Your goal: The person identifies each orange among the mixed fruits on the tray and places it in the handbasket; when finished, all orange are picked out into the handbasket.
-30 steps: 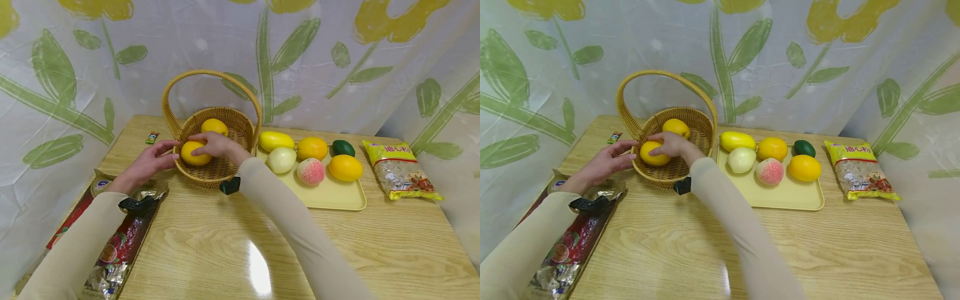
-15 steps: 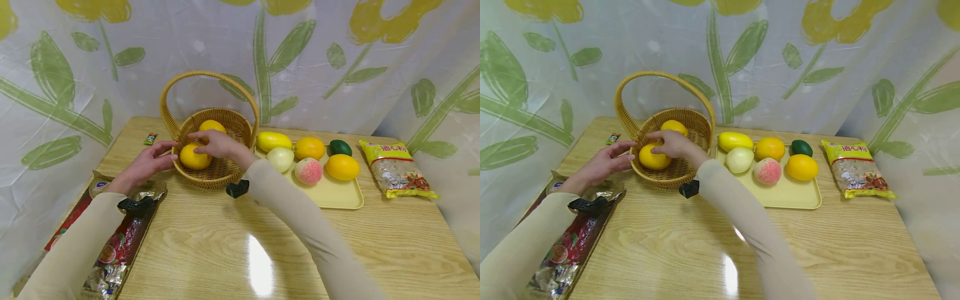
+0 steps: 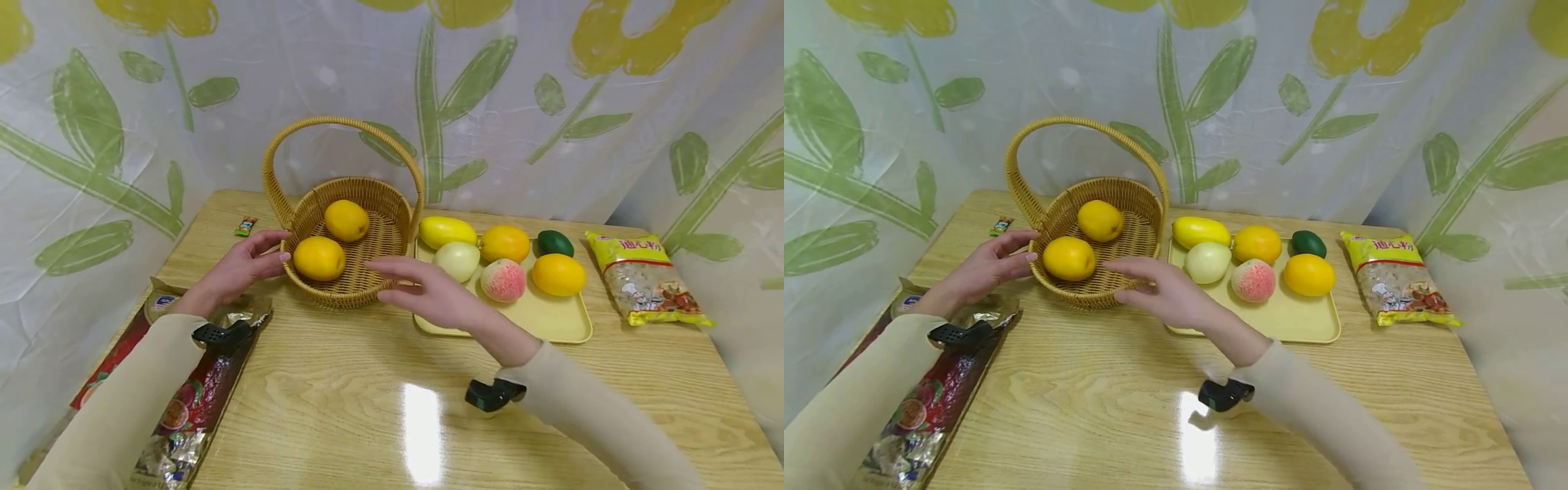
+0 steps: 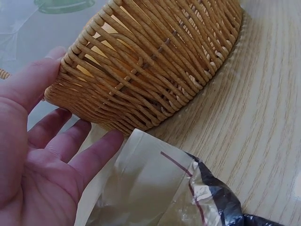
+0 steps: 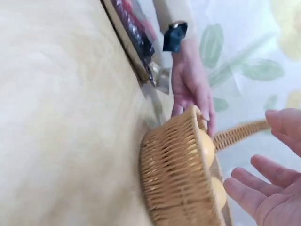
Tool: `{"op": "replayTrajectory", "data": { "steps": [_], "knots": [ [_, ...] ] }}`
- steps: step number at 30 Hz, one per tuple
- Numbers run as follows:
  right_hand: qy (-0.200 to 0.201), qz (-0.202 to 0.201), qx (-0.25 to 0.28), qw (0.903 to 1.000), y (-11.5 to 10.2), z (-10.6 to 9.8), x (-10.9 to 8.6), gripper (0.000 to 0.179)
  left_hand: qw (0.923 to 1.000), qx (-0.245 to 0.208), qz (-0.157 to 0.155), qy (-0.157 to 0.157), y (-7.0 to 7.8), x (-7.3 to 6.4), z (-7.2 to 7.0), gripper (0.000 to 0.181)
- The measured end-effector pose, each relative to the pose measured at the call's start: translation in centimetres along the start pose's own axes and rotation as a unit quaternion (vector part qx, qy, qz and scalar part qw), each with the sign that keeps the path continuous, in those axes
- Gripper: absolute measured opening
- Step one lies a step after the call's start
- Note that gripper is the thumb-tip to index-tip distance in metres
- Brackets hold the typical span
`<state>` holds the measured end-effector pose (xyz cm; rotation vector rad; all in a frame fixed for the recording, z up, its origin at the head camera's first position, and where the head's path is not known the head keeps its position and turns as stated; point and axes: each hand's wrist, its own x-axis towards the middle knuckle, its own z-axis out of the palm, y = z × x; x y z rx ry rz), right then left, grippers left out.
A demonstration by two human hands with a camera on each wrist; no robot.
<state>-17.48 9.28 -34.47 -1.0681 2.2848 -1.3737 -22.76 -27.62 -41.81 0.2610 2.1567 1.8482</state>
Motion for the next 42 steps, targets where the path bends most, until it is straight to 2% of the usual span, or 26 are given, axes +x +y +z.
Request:
{"op": "replayTrajectory", "data": {
  "steps": [4, 9, 14, 18, 21, 24, 26, 28, 30, 33, 34, 36, 39, 42],
  "knots": [
    [0.038, 0.037, 0.08, 0.9954, 0.9, -0.3, -4.8, 0.047, 1.0, 0.003, 0.004, -0.005, 0.1, 0.1, 0.1, 0.055],
    [0.094, 0.075, 0.129, 0.9843, 2.0, -0.3, -10.0, 0.048, 0.9999, 0.006, 0.008, -0.003, 0.1, 0.1, 0.0, 0.055],
    [0.151, 0.108, 0.14, 0.9726, 3.6, -0.6, -14.5, 0.048, 0.9999, 0.012, 0.007, -0.003, 0.0, -0.2, 0.0, 0.057],
    [0.204, 0.145, 0.121, 0.9605, 4.6, -2.0, -16.7, 0.048, 0.9999, 0.013, 0.01, 0.002, 0.0, -0.4, 0.0, 0.056],
    [0.245, 0.181, 0.103, 0.9468, 5.0, -3.4, -17.7, 0.049, 0.9999, 0.01, 0.011, 0.004, 0.0, -0.4, 0.1, 0.056],
    [0.291, 0.187, 0.127, 0.9295, 5.5, -5.0, -18.4, 0.051, 0.9999, 0.009, 0.012, 0.0, 0.1, -0.2, 0.2, 0.055],
    [0.325, 0.188, 0.154, 0.9137, 5.9, -6.2, -18.6, 0.054, 0.9998, 0.013, 0.012, -0.003, 0.1, -0.2, 0.2, 0.056],
    [0.36, 0.188, 0.198, 0.8921, 6.4, -7.4, -18.6, 0.058, 0.9997, 0.019, 0.012, -0.004, 0.1, -0.1, 0.1, 0.056],
    [0.386, 0.212, 0.21, 0.8726, 7.0, -8.7, -18.5, 0.063, 0.9997, 0.024, 0.01, -0.004, 0.1, -0.2, 0.1, 0.057],
    [0.405, 0.241, 0.221, 0.8538, 8.1, -10.5, -18.3, 0.067, 0.9995, 0.028, 0.011, -0.003, 0.0, -0.2, 0.2, 0.056],
    [0.405, 0.248, 0.217, 0.8527, 8.5, -11.1, -18.2, 0.067, 0.9995, 0.028, 0.011, -0.003, 0.0, -0.2, 0.2, 0.056],
    [0.398, 0.274, 0.18, 0.8569, 9.2, -12.1, -18.1, 0.067, 0.9995, 0.028, 0.013, -0.003, 0.0, -0.2, 0.2, 0.056],
    [0.369, 0.307, 0.107, 0.8708, 10.3, -13.1, -17.9, 0.066, 0.9995, 0.027, 0.015, -0.002, 0.0, -0.1, 0.2, 0.056],
    [0.335, 0.316, 0.074, 0.8845, 11.4, -13.9, -17.7, 0.066, 0.9995, 0.027, 0.017, -0.002, 0.0, -0.1, 0.2, 0.055]
  ]
}}
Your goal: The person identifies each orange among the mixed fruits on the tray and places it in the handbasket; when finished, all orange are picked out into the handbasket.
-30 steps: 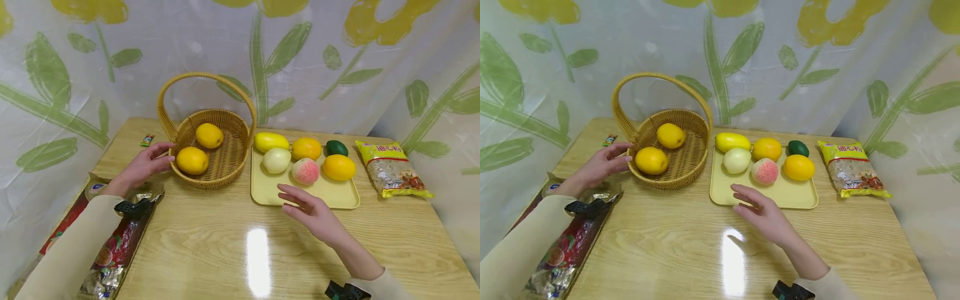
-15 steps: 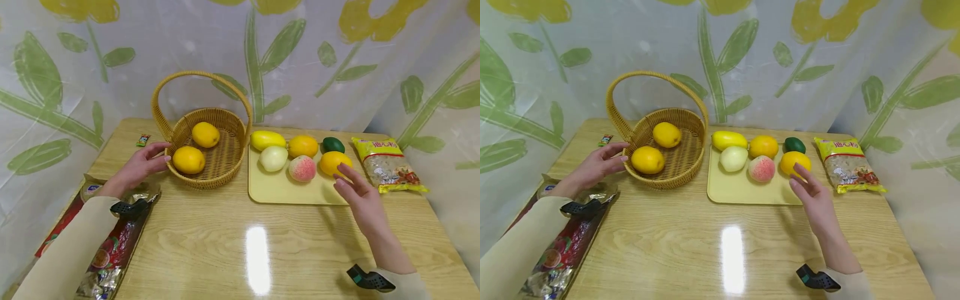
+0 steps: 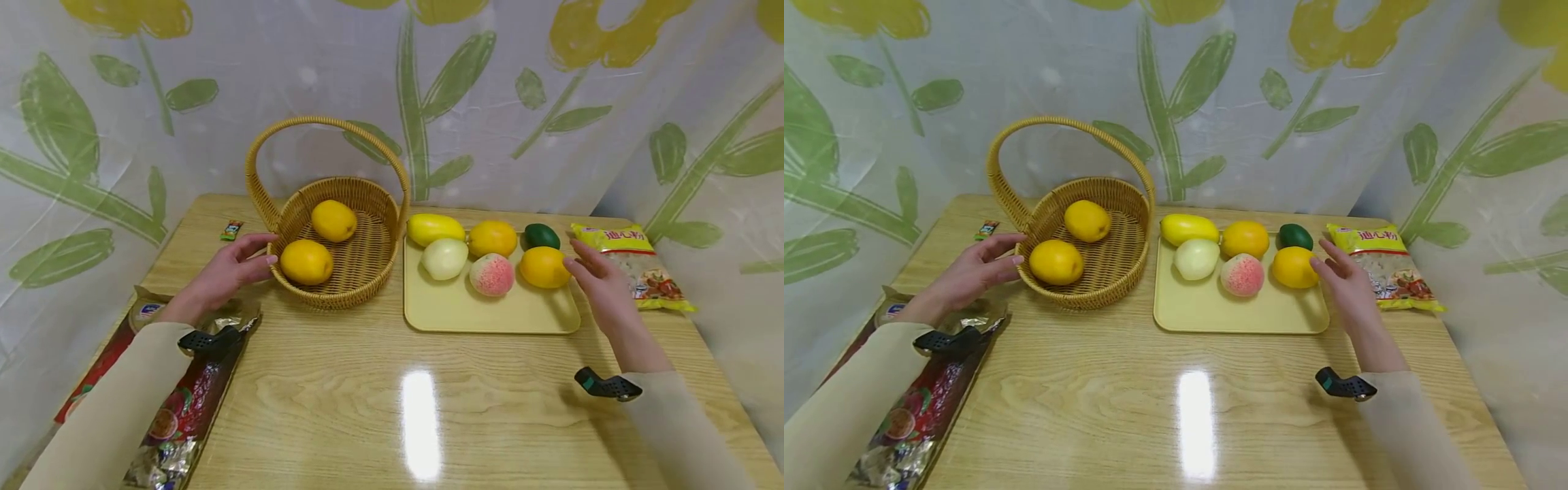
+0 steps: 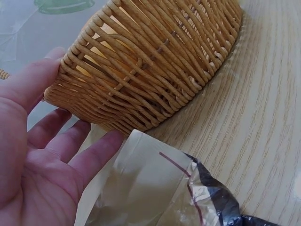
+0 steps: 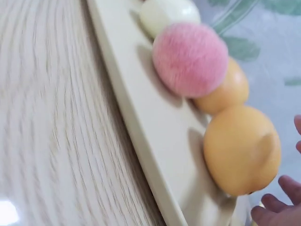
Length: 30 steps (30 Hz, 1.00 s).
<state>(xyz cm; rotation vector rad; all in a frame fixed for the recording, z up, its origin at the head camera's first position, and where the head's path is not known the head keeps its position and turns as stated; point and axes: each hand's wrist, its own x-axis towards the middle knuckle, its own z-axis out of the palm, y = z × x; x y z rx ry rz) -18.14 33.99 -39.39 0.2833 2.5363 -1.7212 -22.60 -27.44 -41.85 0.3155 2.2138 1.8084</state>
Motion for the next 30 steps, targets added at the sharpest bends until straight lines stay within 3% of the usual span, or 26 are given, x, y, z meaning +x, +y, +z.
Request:
{"op": "replayTrajectory", "data": {
  "steps": [6, 16, 20, 30],
  "knots": [
    [-0.041, 0.003, -0.02, 0.9989, 0.7, 0.2, 1.5, 0.074, 1.0, -0.001, 0.001, -0.003, 0.1, 0.0, 0.0, 0.055],
    [-0.041, 0.003, -0.118, 0.9921, 0.7, 1.1, 1.7, 0.076, 1.0, -0.006, 0.0, -0.005, 0.3, -0.1, 0.1, 0.055],
    [-0.039, -0.001, -0.115, 0.9926, 0.7, 1.3, 1.4, 0.073, 0.9999, -0.009, 0.0, -0.007, 0.3, -0.1, 0.1, 0.056],
    [-0.049, -0.056, -0.122, 0.9898, 0.9, 1.4, 1.0, 0.066, 0.9999, -0.011, -0.004, -0.006, 0.2, -0.1, 0.0, 0.056]
  ]
}}
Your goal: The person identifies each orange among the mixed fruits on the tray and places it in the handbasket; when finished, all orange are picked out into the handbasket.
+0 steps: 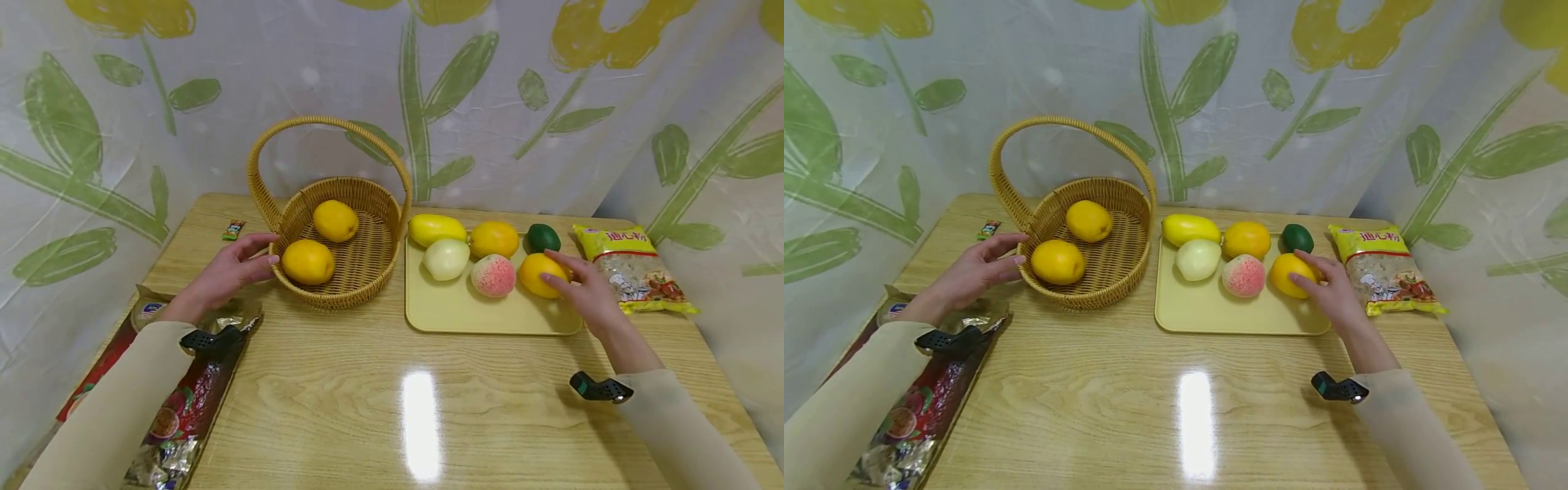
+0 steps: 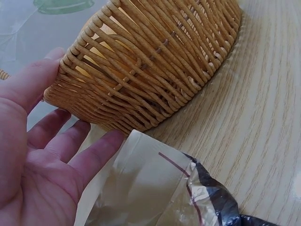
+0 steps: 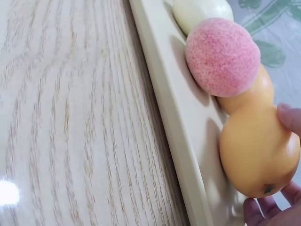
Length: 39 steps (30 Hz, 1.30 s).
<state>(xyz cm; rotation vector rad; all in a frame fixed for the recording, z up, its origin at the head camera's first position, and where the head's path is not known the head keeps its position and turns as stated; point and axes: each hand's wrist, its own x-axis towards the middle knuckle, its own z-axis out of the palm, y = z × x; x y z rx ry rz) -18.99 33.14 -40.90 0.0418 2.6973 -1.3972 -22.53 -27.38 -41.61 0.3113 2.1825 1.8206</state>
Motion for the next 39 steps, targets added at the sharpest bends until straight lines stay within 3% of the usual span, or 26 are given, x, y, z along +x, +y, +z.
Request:
{"op": "replayTrajectory", "data": {
  "steps": [7, 12, 19, 32, 37, 39],
  "knots": [
    [-0.044, -0.011, 0.0, 0.999, 0.0, 0.29, 0.19, 0.067, 1.0, -0.002, -0.002, 0.0, -0.01, 0.04, -0.02, 0.057],
    [-0.072, -0.046, -0.002, 0.9963, 0.02, 0.35, 0.44, 0.065, 1.0, -0.004, -0.003, 0.002, 0.04, 0.02, -0.03, 0.057],
    [-0.077, -0.037, -0.02, 0.9961, -0.37, 0.13, 0.4, 0.067, 1.0, 0.0, -0.004, 0.0, -0.11, -0.04, -0.13, 0.057],
    [-0.071, -0.067, -0.012, 0.9952, -0.05, 0.45, 0.47, 0.064, 1.0, -0.001, -0.009, -0.004, -0.28, 0.06, -0.35, 0.058],
    [-0.085, -0.041, -0.038, 0.9948, -0.44, 0.38, -0.06, 0.072, 0.9999, 0.008, -0.015, 0.003, -0.38, 0.15, -0.45, 0.057],
    [-0.082, -0.048, -0.051, 0.9942, -0.65, 0.39, -0.19, 0.071, 0.9998, 0.01, -0.014, 0.006, -0.33, 0.19, -0.46, 0.056]
  ]
}}
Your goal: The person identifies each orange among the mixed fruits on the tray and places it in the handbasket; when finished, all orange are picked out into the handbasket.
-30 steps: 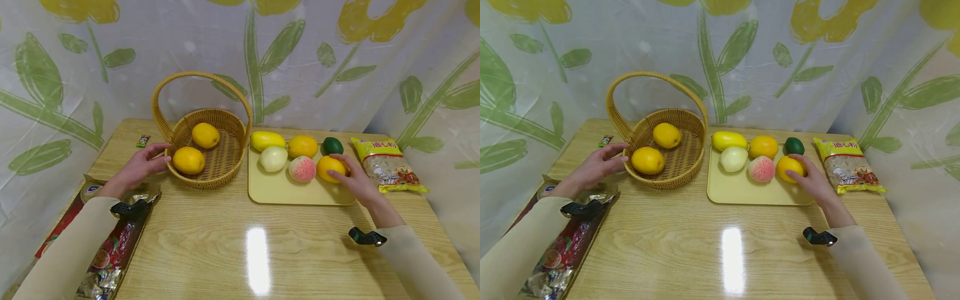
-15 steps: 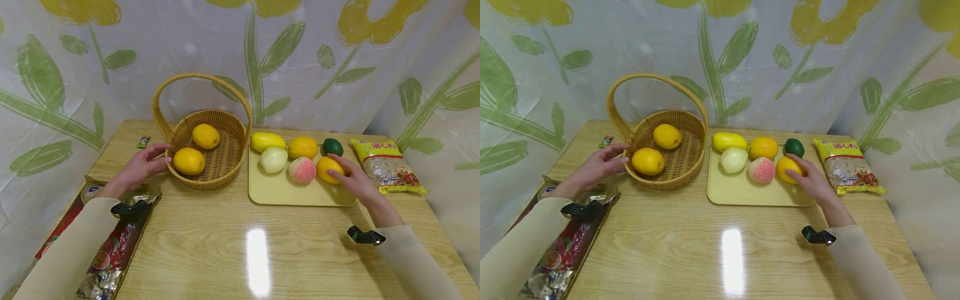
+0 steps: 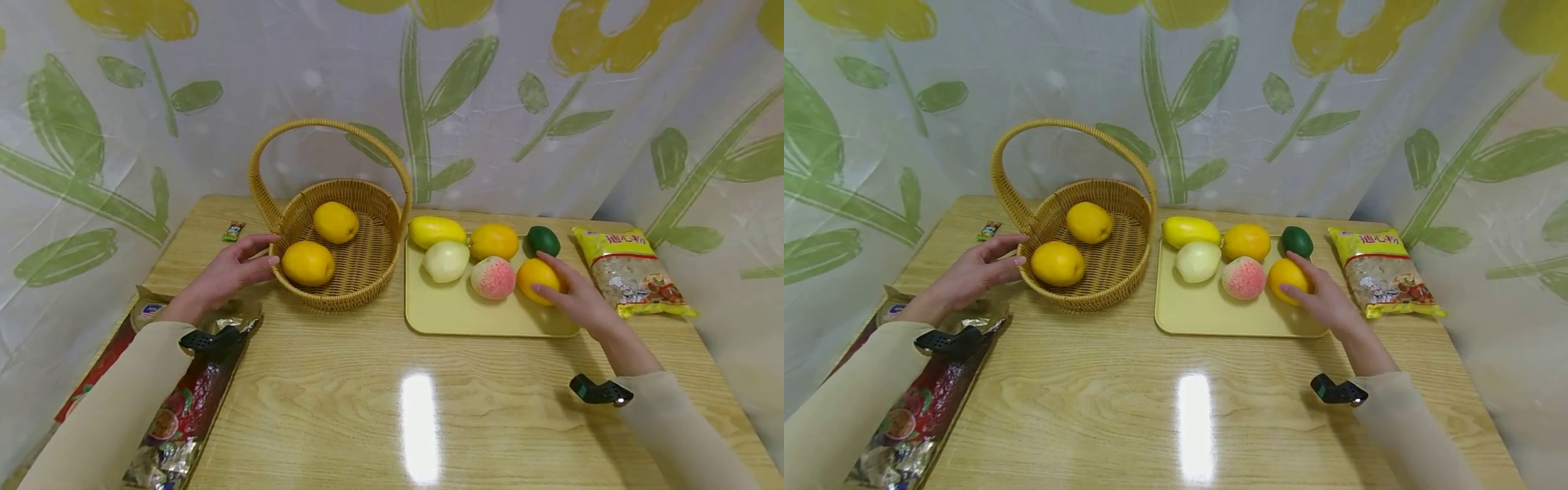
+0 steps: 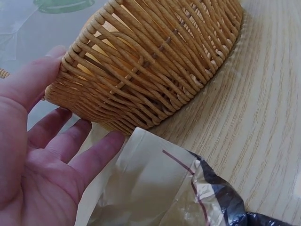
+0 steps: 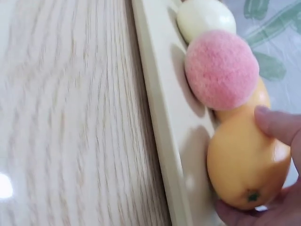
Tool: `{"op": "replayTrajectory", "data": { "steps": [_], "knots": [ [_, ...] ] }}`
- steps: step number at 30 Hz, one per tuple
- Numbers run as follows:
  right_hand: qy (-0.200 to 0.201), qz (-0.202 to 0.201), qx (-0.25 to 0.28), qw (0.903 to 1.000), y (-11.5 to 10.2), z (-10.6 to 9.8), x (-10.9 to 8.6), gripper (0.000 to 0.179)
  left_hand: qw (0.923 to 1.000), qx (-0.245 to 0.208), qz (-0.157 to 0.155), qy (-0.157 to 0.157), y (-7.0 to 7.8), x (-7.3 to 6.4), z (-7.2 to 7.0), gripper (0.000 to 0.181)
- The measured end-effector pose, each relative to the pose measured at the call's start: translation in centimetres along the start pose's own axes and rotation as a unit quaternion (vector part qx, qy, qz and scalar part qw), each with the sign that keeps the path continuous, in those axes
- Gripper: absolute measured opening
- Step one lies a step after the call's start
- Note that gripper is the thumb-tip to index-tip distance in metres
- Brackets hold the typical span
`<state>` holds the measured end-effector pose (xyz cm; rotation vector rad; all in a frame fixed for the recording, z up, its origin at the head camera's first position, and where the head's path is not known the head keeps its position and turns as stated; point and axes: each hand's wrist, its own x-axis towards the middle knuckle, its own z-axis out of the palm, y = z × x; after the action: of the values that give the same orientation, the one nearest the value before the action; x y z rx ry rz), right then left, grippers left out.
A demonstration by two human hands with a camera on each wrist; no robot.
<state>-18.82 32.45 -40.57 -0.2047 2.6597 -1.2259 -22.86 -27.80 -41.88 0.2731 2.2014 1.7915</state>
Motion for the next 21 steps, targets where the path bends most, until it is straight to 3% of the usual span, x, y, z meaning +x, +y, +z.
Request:
{"op": "replayTrajectory", "data": {
  "steps": [6, 11, 15, 21],
  "knots": [
    [0.072, -0.044, -0.035, 0.9958, -1.4, 0.2, -0.1, 0.061, 0.9999, -0.002, 0.008, -0.007, 0.1, -0.1, 0.0, 0.058],
    [0.125, -0.062, -0.059, 0.9885, -4.1, 0.0, -0.4, 0.057, 1.0, -0.004, 0.003, -0.007, 0.4, -0.2, 0.1, 0.059],
    [0.121, -0.071, -0.077, 0.9871, -6.9, 0.1, -0.7, 0.057, 0.9999, -0.003, 0.0, -0.01, 0.6, -0.3, 0.2, 0.058],
    [0.073, -0.117, -0.068, 0.9882, -11.0, 1.2, -0.8, 0.055, 0.9999, -0.008, 0.0, -0.009, 0.5, -0.3, 0.3, 0.058]
  ]
}}
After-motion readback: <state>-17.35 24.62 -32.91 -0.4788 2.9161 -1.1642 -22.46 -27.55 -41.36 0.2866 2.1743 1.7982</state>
